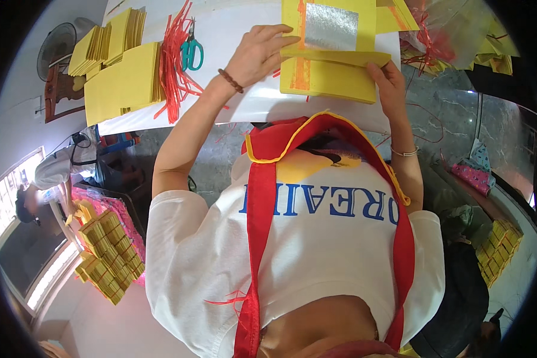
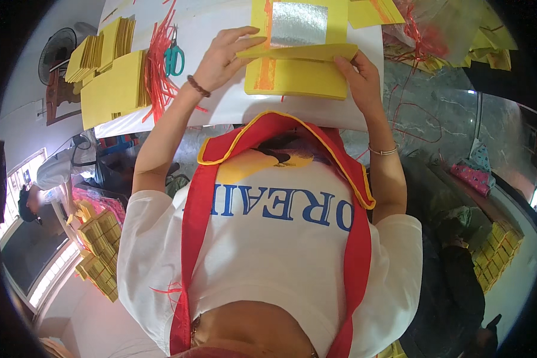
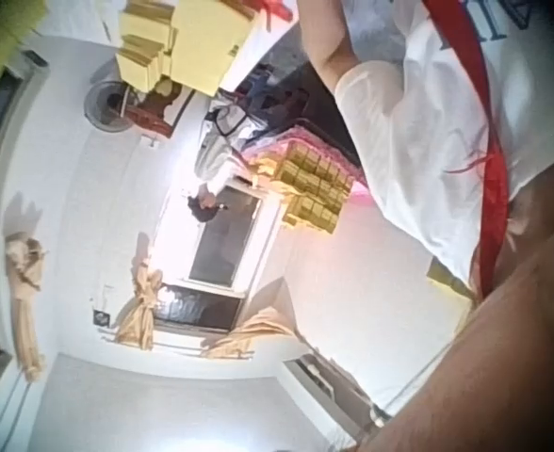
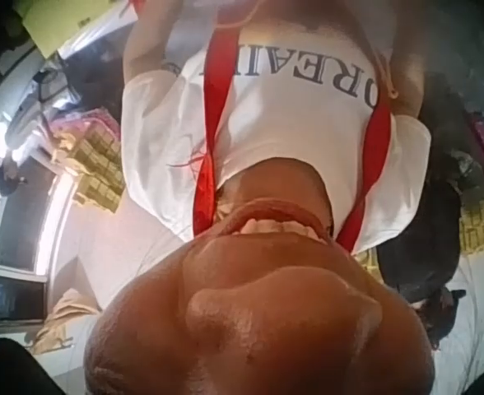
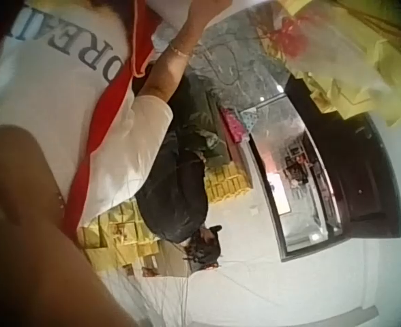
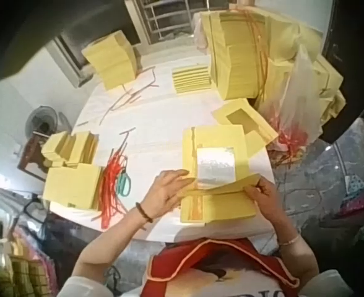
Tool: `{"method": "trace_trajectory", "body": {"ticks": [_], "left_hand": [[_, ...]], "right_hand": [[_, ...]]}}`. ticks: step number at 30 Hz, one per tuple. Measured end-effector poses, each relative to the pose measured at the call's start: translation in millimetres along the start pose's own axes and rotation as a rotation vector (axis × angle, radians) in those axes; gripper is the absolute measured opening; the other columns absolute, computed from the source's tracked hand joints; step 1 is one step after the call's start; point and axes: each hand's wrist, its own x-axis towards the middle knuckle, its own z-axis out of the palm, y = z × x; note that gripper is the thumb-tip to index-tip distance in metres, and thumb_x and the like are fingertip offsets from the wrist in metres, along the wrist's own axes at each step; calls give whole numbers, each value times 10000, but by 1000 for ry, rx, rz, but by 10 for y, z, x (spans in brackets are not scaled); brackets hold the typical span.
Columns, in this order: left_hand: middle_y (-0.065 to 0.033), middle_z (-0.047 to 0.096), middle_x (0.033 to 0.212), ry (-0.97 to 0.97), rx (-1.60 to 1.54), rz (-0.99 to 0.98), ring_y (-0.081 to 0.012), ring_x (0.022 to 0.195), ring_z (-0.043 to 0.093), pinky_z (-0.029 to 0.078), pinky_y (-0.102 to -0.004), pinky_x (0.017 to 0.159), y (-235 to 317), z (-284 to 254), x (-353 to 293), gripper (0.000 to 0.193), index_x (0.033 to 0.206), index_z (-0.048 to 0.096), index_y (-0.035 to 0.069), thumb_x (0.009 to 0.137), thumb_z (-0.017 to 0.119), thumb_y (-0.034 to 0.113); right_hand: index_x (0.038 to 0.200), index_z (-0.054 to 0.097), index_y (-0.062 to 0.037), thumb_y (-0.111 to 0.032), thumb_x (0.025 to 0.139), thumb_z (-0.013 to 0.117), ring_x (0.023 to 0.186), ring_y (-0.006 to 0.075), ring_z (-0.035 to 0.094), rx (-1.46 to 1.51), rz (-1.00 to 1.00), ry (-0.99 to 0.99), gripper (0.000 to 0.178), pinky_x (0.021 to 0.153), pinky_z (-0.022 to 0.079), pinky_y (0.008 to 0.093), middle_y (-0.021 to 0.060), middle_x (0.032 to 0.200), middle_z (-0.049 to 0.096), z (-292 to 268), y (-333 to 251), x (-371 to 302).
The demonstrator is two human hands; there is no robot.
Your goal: Folding and stacking yellow ritual paper sheets with silver foil centers.
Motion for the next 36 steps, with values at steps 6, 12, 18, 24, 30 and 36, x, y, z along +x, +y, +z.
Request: {"method": "trace_trajectory", "body": {"ticks": [6, 12, 18, 24, 30, 36], "left_hand": [[-27, 584, 1065, 124, 207, 112, -218, 961, 508, 386, -359, 803, 63, -32, 64, 394, 1073, 601, 178, 693, 591, 74], [-48, 598, 1025, 136, 224, 248, -217, 931, 558, 429, -321, 748, 267, -205, -23, 390, 1060, 597, 134, 675, 588, 68], [-82, 626, 935, 6, -122, 46, -241, 853, 586, 415, -341, 750, 483, -185, -202, 230, 988, 600, 69, 762, 556, 80], [-95, 564, 676, 89, -360, -407, -228, 607, 548, 417, -316, 567, 535, -16, -121, 113, 932, 577, 25, 866, 521, 96], [-61, 477, 537, 154, -678, -712, -121, 463, 442, 370, -268, 461, 557, 73, -39, 331, 1173, 460, 11, 854, 526, 73], [-14, 463, 548, 166, -725, -767, -71, 479, 407, 340, -221, 464, 527, 99, -15, 655, 1400, 158, 87, 853, 517, 44]], "right_hand": [[1088, 584, -90, -133, 754, 639, 1164, 240, 450, -526, -429, -39, 342, 932, 348, 338, 50, 1189, 548, -50, -164, 108], [1028, 605, -124, -169, 736, 647, 1212, 277, 416, -935, -661, -158, 299, 956, 283, 368, 53, 1213, 541, -131, -411, 33], [966, 627, -102, -174, 782, 611, 1044, 235, 525, -710, -373, -324, 198, 901, 301, 349, 55, 1053, 612, -128, -462, -152], [1018, 599, -74, -148, 814, 601, 832, 233, 577, -604, -81, -97, 217, 727, 399, 337, 80, 960, 625, 9, -423, -120], [1096, 565, -43, -107, 802, 617, 693, 101, 544, -171, 28, 156, 306, 588, 404, 241, 55, 898, 602, 278, -507, -54], [1193, 535, -54, -91, 789, 626, 577, 55, 398, -354, 160, 43, 416, 521, 342, 190, 15, 829, 556, 173, -453, -11]]}}
